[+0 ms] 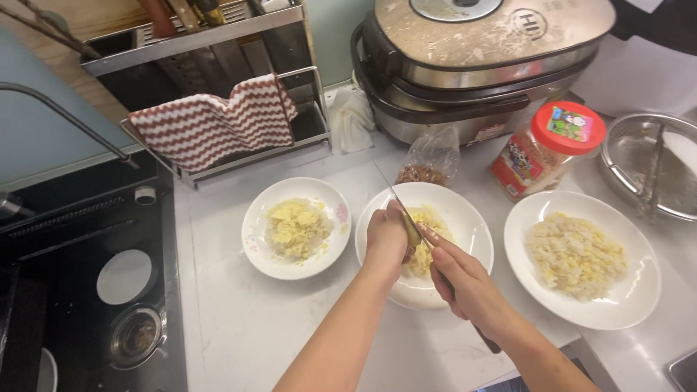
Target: Serving portions of cooked rice from a pot onto plates and slicing a yellow ingredient over them using a knife.
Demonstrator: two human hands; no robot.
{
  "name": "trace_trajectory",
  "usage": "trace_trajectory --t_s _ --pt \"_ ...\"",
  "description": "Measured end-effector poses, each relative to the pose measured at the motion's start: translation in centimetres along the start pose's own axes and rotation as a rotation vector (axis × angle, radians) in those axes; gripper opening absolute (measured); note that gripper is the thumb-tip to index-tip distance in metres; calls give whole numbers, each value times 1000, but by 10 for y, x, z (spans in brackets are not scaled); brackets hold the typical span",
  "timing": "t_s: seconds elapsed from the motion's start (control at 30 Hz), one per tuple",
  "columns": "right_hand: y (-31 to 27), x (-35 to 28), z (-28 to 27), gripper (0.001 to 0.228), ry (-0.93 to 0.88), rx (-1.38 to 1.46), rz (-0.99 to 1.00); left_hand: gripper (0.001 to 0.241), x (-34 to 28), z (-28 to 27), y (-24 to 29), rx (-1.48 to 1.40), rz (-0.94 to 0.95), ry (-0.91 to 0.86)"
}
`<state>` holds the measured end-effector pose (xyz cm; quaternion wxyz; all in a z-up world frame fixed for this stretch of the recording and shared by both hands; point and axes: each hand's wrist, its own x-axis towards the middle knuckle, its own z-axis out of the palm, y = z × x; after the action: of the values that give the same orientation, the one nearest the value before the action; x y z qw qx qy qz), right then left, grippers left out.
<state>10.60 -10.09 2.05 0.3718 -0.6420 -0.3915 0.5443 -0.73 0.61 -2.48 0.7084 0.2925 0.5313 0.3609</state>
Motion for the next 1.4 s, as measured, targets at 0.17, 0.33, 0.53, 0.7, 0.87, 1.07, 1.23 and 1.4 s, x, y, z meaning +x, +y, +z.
trace_trajectory --t_s 0.17,0.33,0.53,0.7,0.87,1.07,1.23,1.4 --pt "4 4 0 57 -15 -21 -14 44 -7 -1 4 22 -7 -11" --pt "39 34 -6 54 35 7 -41 46 -17 3 3 13 -61 -42" --pt "14 26 -2 43 103 -10 32 46 -21 7 3 1 -92 -65" --pt "4 3 0 50 21 35 55 46 -7 0 3 120 -53 16" --pt "3 -4 -2 61 -21 -2 -4 46 -2 0 4 56 -52 7" --pt "16 16 -6 57 34 -2 -1 45 -16 11 5 54 -41 -9" --pt "12 15 -7 55 76 51 46 45 -15 12 1 68 -20 -8" --pt "-3 -6 -3 61 -45 57 -29 49 -4 5 7 71 -26 37"
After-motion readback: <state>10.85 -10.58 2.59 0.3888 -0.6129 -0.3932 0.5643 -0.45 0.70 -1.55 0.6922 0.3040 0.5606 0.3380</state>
